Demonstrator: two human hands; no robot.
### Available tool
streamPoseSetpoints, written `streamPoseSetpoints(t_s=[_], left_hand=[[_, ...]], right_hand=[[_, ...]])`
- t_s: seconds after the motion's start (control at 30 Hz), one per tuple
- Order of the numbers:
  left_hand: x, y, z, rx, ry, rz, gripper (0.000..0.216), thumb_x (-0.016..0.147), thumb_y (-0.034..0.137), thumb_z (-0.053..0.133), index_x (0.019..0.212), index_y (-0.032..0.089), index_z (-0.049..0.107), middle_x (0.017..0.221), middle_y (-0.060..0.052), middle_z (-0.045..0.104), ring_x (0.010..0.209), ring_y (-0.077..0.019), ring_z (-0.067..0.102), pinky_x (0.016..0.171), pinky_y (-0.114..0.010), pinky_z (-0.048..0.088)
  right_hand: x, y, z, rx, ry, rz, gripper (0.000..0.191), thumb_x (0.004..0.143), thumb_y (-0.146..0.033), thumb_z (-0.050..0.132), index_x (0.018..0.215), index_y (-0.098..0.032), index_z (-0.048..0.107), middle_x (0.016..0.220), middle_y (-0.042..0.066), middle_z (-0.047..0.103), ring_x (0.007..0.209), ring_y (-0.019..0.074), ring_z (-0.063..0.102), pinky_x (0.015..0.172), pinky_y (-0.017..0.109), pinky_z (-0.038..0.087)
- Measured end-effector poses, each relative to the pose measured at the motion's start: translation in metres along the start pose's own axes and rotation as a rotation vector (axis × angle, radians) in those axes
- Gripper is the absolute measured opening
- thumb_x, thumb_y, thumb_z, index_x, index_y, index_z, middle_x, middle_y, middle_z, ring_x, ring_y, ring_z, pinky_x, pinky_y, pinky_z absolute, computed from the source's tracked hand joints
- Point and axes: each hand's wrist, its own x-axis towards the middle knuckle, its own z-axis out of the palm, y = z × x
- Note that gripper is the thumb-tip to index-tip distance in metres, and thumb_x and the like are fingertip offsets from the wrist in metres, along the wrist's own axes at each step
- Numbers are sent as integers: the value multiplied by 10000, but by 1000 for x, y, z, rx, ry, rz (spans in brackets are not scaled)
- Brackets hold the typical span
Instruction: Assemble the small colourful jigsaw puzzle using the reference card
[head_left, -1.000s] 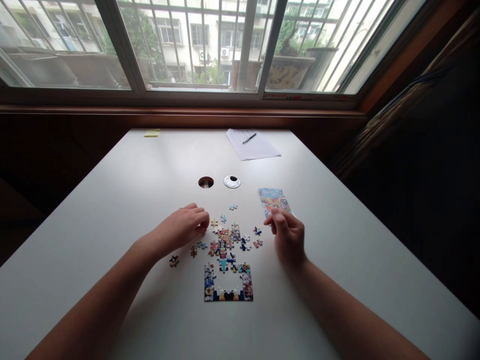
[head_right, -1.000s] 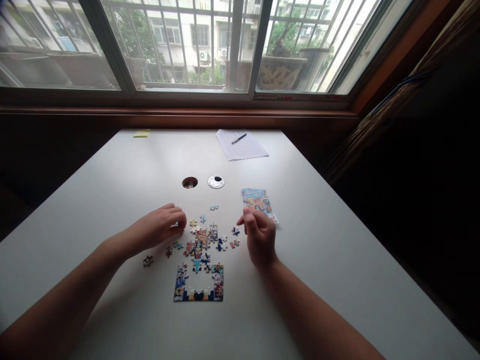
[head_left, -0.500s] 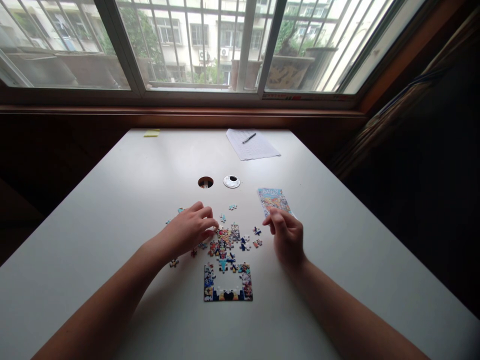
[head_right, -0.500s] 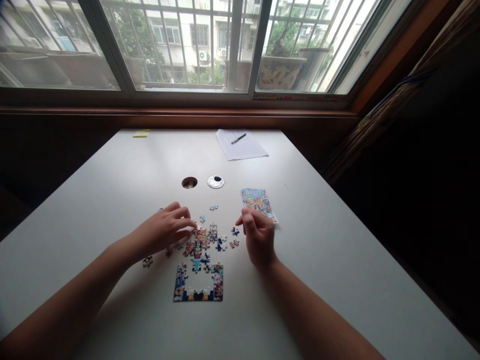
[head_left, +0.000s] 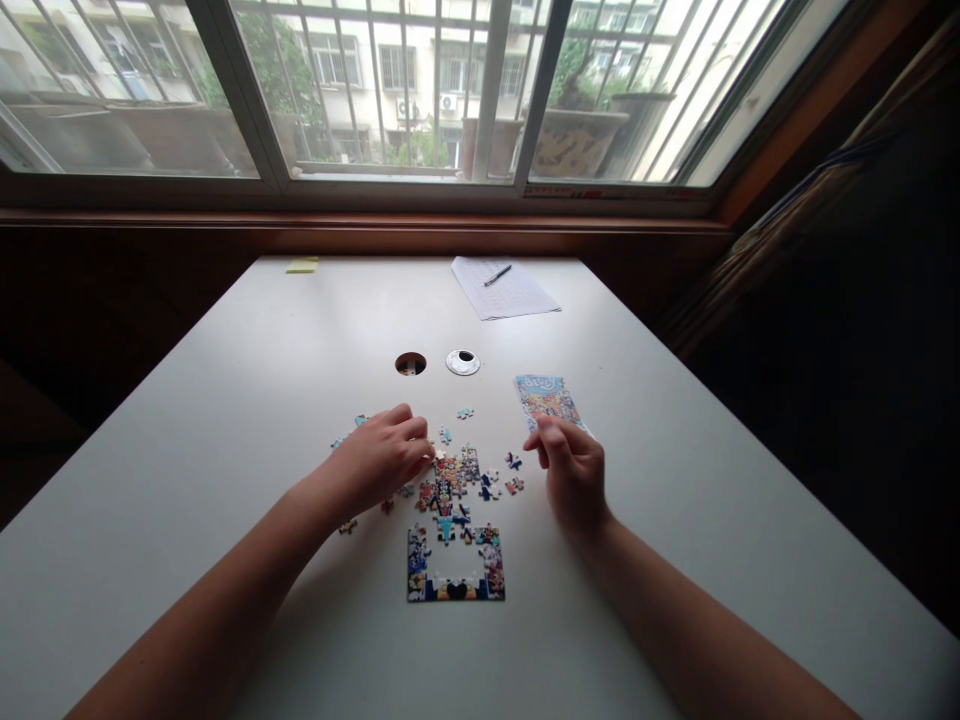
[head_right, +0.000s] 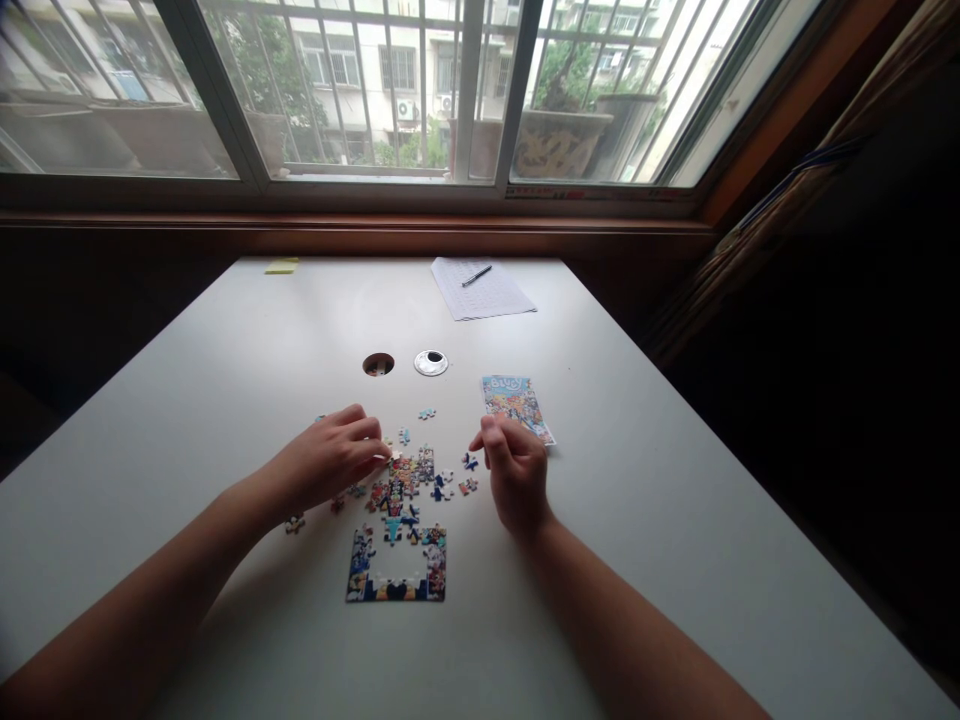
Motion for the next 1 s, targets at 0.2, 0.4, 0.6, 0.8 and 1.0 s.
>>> streamPoseSetpoints(t_s=[0.2,0.4,0.6,0.8,1.0], left_hand=[[0,-2,3,33,23,2,240,1000,240,484,1028,235,722,933,-64,640,905,-215,501,735,-343,440],[1,-3,3,54,40,2,207,985,210,507,946,213,710,914,-56,634,898,-209,497,747,-337,433],[0,-1,3,64,46,-6,209,990,209,501,984,213,711,934,-60,635,901,-212,495,750,-341,432],[2,2,6,42,43,14,211,1007,310,520,1061,227,706,976,-58,634,923,-213,497,741,-330,436],[4,6,8,76,46,19,237,1022,280,481,1029,218,710,944,-62,638,903,-209,497,732,-326,432]], right_hand=[[0,1,0,17,-14,-3,427,974,-414,565,612,-198,635,521,-38,459,521,121,419,592,296,364],[1,2,0,18,-19,-10,432,979,-409,561,612,-195,637,519,-38,461,523,118,419,596,292,363],[0,2,-1,14,-17,-14,427,976,-409,565,614,-196,641,523,-34,473,528,120,426,589,290,362],[0,3,-1,19,-26,-13,428,980,-413,561,619,-196,640,519,-37,461,526,120,424,592,291,364],[0,3,-1,-2,-29,-13,434,982,-414,552,614,-199,634,527,-32,470,545,125,437,585,288,358]])
